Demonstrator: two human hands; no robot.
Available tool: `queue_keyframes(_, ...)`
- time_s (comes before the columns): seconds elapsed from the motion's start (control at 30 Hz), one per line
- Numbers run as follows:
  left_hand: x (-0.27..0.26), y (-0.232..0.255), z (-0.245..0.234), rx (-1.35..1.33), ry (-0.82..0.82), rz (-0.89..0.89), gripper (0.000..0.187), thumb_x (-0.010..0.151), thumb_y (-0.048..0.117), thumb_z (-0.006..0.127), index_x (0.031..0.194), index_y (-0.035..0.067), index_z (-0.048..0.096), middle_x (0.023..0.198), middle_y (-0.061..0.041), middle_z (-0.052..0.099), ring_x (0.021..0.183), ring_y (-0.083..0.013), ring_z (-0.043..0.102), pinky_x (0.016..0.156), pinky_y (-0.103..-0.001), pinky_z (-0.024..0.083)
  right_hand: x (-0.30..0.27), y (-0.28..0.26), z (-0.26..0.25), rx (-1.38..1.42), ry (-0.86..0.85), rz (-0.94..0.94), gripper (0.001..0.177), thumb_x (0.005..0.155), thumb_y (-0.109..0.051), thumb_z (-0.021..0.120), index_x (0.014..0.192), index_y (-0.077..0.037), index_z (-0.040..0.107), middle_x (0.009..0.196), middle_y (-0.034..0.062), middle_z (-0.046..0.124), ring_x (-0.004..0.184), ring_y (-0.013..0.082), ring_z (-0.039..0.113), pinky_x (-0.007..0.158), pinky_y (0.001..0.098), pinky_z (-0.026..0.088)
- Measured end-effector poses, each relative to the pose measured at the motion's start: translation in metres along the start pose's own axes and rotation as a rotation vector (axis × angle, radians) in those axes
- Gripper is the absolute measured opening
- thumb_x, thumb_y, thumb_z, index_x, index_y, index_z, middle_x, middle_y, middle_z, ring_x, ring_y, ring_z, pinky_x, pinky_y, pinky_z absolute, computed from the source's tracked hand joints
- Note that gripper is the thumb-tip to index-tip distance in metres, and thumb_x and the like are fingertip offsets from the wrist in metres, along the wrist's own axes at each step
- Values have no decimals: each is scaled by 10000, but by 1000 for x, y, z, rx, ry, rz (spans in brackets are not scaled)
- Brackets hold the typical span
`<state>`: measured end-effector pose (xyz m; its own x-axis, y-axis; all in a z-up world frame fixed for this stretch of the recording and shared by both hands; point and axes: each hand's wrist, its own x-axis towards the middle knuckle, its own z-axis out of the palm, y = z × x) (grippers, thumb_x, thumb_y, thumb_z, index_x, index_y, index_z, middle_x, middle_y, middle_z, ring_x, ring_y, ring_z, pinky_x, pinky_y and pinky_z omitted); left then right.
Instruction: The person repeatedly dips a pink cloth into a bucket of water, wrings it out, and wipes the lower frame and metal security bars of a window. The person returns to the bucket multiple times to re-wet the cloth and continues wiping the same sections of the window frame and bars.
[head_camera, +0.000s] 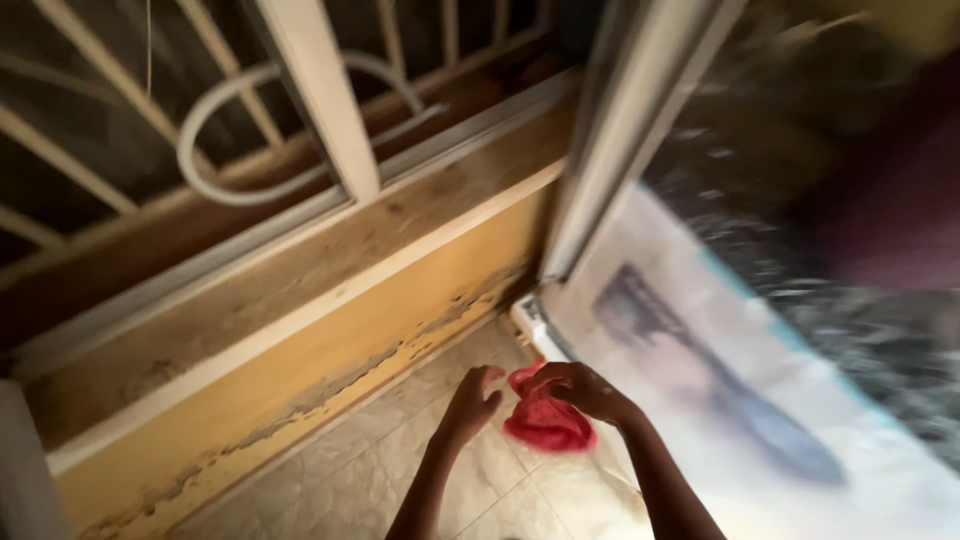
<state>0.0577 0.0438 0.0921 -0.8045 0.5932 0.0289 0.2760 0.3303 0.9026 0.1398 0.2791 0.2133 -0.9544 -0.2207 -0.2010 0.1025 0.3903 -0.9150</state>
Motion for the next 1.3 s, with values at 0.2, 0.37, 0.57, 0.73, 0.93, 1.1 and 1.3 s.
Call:
queue_keyframes(0.2, 9, 252, -38, -38, -477, 392, 529, 874, 68, 734, 1386, 81, 600, 1524, -143, 414, 1398, -297, 386, 1128, -443, 384, -142, -189, -84, 295, 7, -60, 194, 958, -50, 625, 1114, -13, 734, 1074, 97, 766, 1053, 193, 708, 969, 366, 563)
queue_keyframes(0.37, 19, 376, -39, -199, -699, 565, 372, 861, 126, 786, 1200, 62, 646, 1407, -154, 554, 1236, -241, 579, 1038, -392, 520, -246, -274, -139, 308, 198, -183, 134, 966, -52, 676, 1051, 18, 752, 973, 87, 758, 940, 184, 685, 875, 345, 554)
queue_keyframes(0.57, 21, 488, -36, -40, -769, 401, 457, 853, 206, 809, 1222, 42, 597, 1042, -137, 717, 981, -220, 675, 878, -370, 573, -341, -310, -185, 60, 667, -211, 109, 923, -48, 674, 987, -12, 754, 999, 36, 757, 985, 118, 674, 898, 289, 533)
queue_keyframes(0.73, 45, 529, -18, 128, -597, 648, 642, 962, 273, 793, 1418, -9, 438, 1348, -213, 576, 1174, -225, 584, 960, -372, 502, -388, -329, -235, 243, 849, -274, 94, 940, -40, 679, 1012, 1, 724, 1025, 55, 731, 965, 128, 650, 881, 276, 512)
queue_keyframes(0.93, 108, 634, -28, -211, -469, 559, 270, 1014, 286, 670, 1090, 58, 548, 848, -47, 501, 730, -184, 487, 657, -331, 431, -410, -413, -309, 181, 1009, -566, 130, 897, 61, 594, 949, -30, 670, 1063, 76, 716, 907, 128, 615, 816, 259, 495)
queue_keyframes(1.1, 192, 726, -37, -292, -138, 1054, 240, 1048, 211, 694, 1121, 41, 542, 917, -22, 525, 861, -128, 515, 789, -298, 471, -394, -440, -408, 104, 1053, -841, 166, 1023, 126, 632, 929, -11, 620, 890, 58, 611, 742, 140, 536, 637, 259, 389)
queue_keyframes(1.3, 290, 757, -8, -620, -253, 1025, 224, 1020, 213, 696, 1096, 51, 561, 923, -47, 578, 851, -153, 568, 810, -314, 504, -367, -418, -492, -91, 1147, -753, 58, 1071, 27, 612, 1096, -15, 644, 1016, 97, 676, 865, 199, 653, 758, 324, 535)
